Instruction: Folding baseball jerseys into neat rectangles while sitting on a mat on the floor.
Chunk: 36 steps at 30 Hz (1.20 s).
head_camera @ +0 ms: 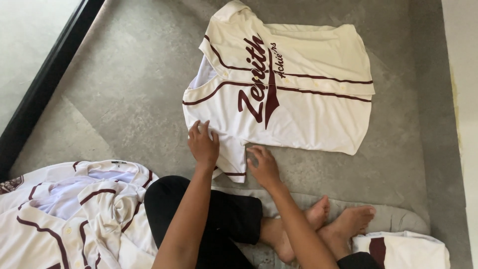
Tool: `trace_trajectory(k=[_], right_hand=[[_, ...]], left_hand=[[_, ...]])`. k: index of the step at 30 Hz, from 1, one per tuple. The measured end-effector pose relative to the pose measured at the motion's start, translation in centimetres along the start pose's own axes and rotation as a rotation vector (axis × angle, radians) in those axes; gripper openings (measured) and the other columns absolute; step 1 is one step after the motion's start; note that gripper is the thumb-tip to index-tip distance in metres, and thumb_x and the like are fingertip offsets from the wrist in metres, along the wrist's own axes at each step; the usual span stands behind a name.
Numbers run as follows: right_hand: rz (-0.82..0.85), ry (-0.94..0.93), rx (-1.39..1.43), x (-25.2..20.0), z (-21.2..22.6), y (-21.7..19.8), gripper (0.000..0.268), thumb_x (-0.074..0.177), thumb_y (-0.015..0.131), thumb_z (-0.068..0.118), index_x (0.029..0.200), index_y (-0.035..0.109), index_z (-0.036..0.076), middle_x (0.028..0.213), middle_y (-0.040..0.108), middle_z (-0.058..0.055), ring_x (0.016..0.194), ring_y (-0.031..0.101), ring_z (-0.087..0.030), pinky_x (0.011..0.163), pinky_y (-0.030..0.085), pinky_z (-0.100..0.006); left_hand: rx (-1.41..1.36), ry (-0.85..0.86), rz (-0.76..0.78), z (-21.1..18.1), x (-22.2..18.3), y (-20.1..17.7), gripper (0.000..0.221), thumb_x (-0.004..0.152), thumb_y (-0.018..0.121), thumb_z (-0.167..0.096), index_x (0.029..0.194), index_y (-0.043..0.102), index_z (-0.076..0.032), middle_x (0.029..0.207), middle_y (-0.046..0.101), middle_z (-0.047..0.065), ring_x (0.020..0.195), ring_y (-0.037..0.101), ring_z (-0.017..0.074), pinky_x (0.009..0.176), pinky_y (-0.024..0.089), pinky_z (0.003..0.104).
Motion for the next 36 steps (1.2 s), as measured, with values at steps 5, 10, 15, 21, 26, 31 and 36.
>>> trace_trajectory(k=[5,10,15,21,26,31,36], right_hand=[[-0.064,-0.03,-0.202,1.2,1.0,-3.0,0.046,0.089,0.051,0.019,0.134,0.044,0.013,0.14,0.033,-0.02,0.132,0.028,-0.037,0.107,0.024,-0.047],[0.016,0.034,-0.384,2.1,-4.4,-0.8,0.052,0.092,0.045,0.033,0.141,0.032,0.021,0.148,0.02,-0.015,0.138,0.015,-0.03,0.11,0.015,-0.044],[-0.117,-0.056,-0.386,0.8,-5.8,0.5,0.051,0.092,0.047,0.029,0.141,0.034,0.02,0.148,0.023,-0.014,0.137,0.017,-0.03,0.109,0.016,-0.045],[-0.14,-0.022,-0.333,1.4,-6.9,1.0,0.048,0.091,0.044,0.036,0.138,0.038,0.023,0.147,0.024,-0.011,0.137,0.019,-0.028,0.109,0.015,-0.047],[-0.236,-0.132,-0.303,0.8,-5.0,2.1,0.048,0.09,0.048,0.035,0.135,0.042,0.023,0.143,0.03,-0.011,0.134,0.026,-0.03,0.106,0.021,-0.048],[-0.266,-0.331,-0.278,-0.5,-2.6,5.8,0.046,0.084,0.052,0.047,0.125,0.052,0.027,0.136,0.041,-0.007,0.129,0.035,-0.028,0.102,0.026,-0.047],[-0.138,-0.324,-0.231,-1.7,-1.5,7.2,0.048,0.076,0.067,0.045,0.12,0.058,0.028,0.132,0.044,-0.007,0.124,0.04,-0.03,0.094,0.035,-0.043]], left_hand=[[-0.172,-0.29,0.025,2.9,0.4,1.2,0.042,0.084,0.058,-0.02,0.125,0.052,-0.014,0.129,0.043,0.011,0.115,0.044,0.0302,0.085,0.043,0.045],[-0.315,-0.467,0.021,4.8,0.6,2.1,0.044,0.09,0.057,-0.023,0.13,0.045,-0.009,0.12,0.048,0.013,0.11,0.047,0.0282,0.087,0.038,0.043],[-0.318,-0.579,-0.015,6.4,0.2,2.4,0.028,0.088,0.057,-0.036,0.109,0.059,-0.017,0.093,0.059,0.002,0.092,0.053,0.0247,0.08,0.037,0.043],[-0.286,-0.663,-0.064,9.1,0.2,5.0,0.02,0.076,0.058,-0.028,0.092,0.059,-0.016,0.088,0.058,0.003,0.091,0.056,0.0271,0.079,0.042,0.045],[-0.487,-0.715,-0.033,7.3,-0.2,2.7,0.028,0.076,0.059,-0.031,0.098,0.056,-0.014,0.087,0.062,0.008,0.09,0.06,0.0317,0.077,0.044,0.045],[-0.5,-0.71,-0.06,8.2,-0.1,2.8,0.025,0.085,0.056,-0.03,0.1,0.058,-0.009,0.085,0.063,0.011,0.086,0.062,0.0319,0.07,0.048,0.043],[-0.349,-0.636,0.216,7.7,0.2,3.2,0.04,0.083,0.059,-0.035,0.113,0.052,-0.009,0.096,0.064,0.017,0.096,0.061,0.0355,0.079,0.048,0.047]])
Point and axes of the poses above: each hand's wrist, its own x-axis towards the middle knuckle, its own y-axis out of the palm, z = x × y, the point moved 7 cm from there along x, towards the middle knuckle
